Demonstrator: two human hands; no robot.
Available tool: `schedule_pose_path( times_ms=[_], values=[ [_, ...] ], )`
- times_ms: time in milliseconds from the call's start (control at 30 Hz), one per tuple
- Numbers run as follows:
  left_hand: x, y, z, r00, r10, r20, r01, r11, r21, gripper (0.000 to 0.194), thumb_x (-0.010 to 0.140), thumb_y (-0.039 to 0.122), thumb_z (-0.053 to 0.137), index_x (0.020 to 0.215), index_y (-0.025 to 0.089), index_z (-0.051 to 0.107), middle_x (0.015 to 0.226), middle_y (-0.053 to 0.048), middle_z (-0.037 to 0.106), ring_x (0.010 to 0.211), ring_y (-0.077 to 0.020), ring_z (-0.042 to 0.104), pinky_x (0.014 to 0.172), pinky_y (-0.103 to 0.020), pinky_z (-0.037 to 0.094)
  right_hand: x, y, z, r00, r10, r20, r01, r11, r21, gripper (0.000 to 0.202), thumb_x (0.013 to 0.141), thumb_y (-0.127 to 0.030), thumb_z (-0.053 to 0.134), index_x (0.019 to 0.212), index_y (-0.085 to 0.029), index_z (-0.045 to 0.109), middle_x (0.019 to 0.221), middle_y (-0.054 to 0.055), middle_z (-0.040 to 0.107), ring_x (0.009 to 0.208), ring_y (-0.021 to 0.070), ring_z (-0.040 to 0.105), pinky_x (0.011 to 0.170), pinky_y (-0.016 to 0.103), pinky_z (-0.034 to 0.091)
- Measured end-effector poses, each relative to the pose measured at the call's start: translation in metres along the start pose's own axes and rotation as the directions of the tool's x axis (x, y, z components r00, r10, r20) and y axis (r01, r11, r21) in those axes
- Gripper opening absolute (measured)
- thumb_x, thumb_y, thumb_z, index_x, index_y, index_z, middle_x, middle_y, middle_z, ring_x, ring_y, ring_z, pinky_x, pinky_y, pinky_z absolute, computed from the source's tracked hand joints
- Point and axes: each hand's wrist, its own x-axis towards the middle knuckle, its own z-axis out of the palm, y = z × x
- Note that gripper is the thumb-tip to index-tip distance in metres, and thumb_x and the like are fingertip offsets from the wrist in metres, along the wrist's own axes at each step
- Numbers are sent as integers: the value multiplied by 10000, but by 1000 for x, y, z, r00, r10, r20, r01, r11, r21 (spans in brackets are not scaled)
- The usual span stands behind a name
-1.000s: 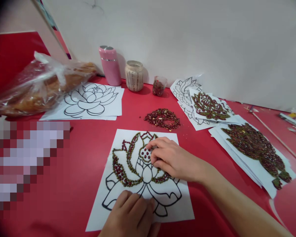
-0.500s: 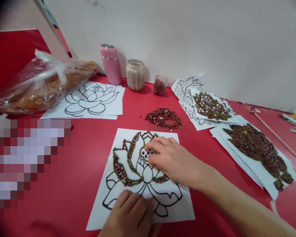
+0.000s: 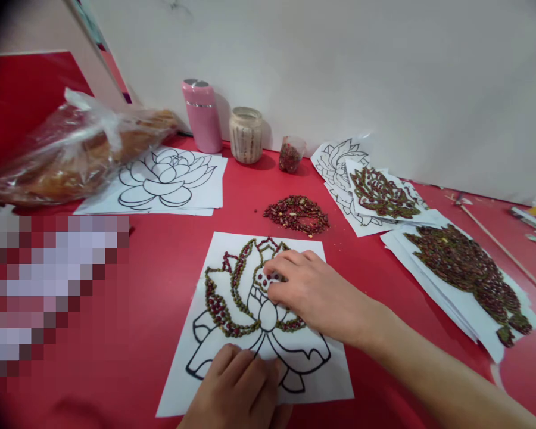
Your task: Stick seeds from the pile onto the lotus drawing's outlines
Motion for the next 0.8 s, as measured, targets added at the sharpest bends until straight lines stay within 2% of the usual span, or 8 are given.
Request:
schedule_pose_path(
  times_ms=[167,300,433,567,700,800],
  values=[
    [2,0,-1,1000,6,-1,-6,1000,3,148,714,114,438,610,165,530,534,-3,472,472,-144,377,476,-292,229,0,0,2,1000,13,-26,-13,1000,20,153,803,-97,481,751,-206,576,1156,24,520,1095,214,419,826,364,367],
    [2,1,1,1000,3,-11,-3,1000,14,162,737,129,420,635,163,541,525,-1,461,467,-144,371,479,-293,224,-5,6,1,997,38,-67,-29,990,136,120,831,-153,471,847,-217,571,1101,33,523,1046,172,455,850,330,379],
    [0,-1,1,1000,3,-10,-3,1000,30,164,742,121,411,638,171,528,527,5,445,474,-142,371,494,-296,233,-14,13,2,973,169,-155,-135,969,208,86,837,-170,461,846,-208,537,1089,52,494,1016,166,468,867,332,383],
    [-1,-1,2,999,18,26,-18,1000,19,186,742,114,412,605,169,524,529,5,441,476,-142,368,483,-299,218,-20,7,9,950,261,-172,-204,935,290,87,844,-182,442,826,-211,521,1092,52,480,1001,163,476,834,316,410],
    [1,0,6,996,-41,-84,42,999,18,287,780,118,360,537,166,503,495,0,417,448,-144,356,471,-309,203,-18,-4,15,925,332,-187,-250,900,358,72,830,-193,473,884,-216,515,1149,60,446,1074,175,433,877,327,391],
    [1,-2,7,998,13,-64,-10,999,42,294,800,113,346,573,163,526,500,6,429,436,-142,376,464,-310,221,-14,-7,19,917,336,-217,-252,906,339,119,788,-227,541,903,-215,510,1184,68,421,1159,208,355,934,372,337]
  ],
)
